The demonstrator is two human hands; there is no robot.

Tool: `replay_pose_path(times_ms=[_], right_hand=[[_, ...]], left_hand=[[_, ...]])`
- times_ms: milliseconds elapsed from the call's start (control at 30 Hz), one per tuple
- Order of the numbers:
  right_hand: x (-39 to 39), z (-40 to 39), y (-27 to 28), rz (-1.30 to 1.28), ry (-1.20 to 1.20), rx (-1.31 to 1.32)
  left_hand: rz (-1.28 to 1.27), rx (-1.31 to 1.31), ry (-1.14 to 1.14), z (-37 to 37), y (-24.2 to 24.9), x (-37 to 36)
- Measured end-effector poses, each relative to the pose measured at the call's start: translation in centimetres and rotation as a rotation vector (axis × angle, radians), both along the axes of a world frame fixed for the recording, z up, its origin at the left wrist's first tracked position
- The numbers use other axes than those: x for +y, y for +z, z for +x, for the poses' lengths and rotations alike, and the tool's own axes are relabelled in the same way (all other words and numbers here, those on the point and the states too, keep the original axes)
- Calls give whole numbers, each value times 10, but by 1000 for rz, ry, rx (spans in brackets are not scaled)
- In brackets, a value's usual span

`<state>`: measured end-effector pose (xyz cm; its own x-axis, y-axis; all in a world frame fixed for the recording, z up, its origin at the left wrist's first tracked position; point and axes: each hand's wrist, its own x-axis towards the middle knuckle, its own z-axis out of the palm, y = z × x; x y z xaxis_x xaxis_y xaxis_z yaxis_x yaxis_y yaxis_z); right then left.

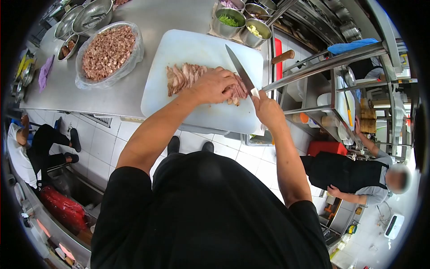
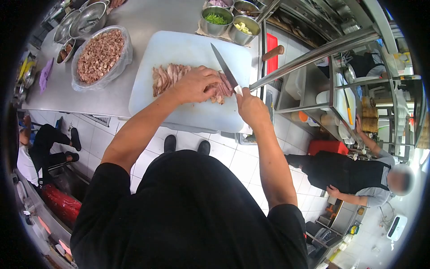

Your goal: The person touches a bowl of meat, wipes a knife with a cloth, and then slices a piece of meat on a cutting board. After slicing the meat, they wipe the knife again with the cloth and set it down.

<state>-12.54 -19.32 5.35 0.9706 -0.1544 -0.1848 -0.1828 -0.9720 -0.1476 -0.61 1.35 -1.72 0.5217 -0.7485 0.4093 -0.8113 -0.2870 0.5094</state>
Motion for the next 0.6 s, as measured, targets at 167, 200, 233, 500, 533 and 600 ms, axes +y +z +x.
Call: replay_pose_path(times_ms=[167, 200, 233, 500, 533, 600], right_hand=[[23, 4, 26, -30, 23, 76], [25, 5, 26, -46, 40, 94], [25, 6, 28, -61, 49, 103], [15, 3, 23, -70, 90, 124], [15, 5, 19, -80, 102, 114], [13, 6, 8, -101, 108, 92]], left_hand=[[65, -29, 61, -5, 11, -7], [97, -18, 71, -5, 14, -7], [102, -38, 66, -4, 13, -7], [126, -62, 53, -1, 10, -10], [122, -59, 66, -1, 10, -9], [111, -58, 74, -3, 14, -10]])
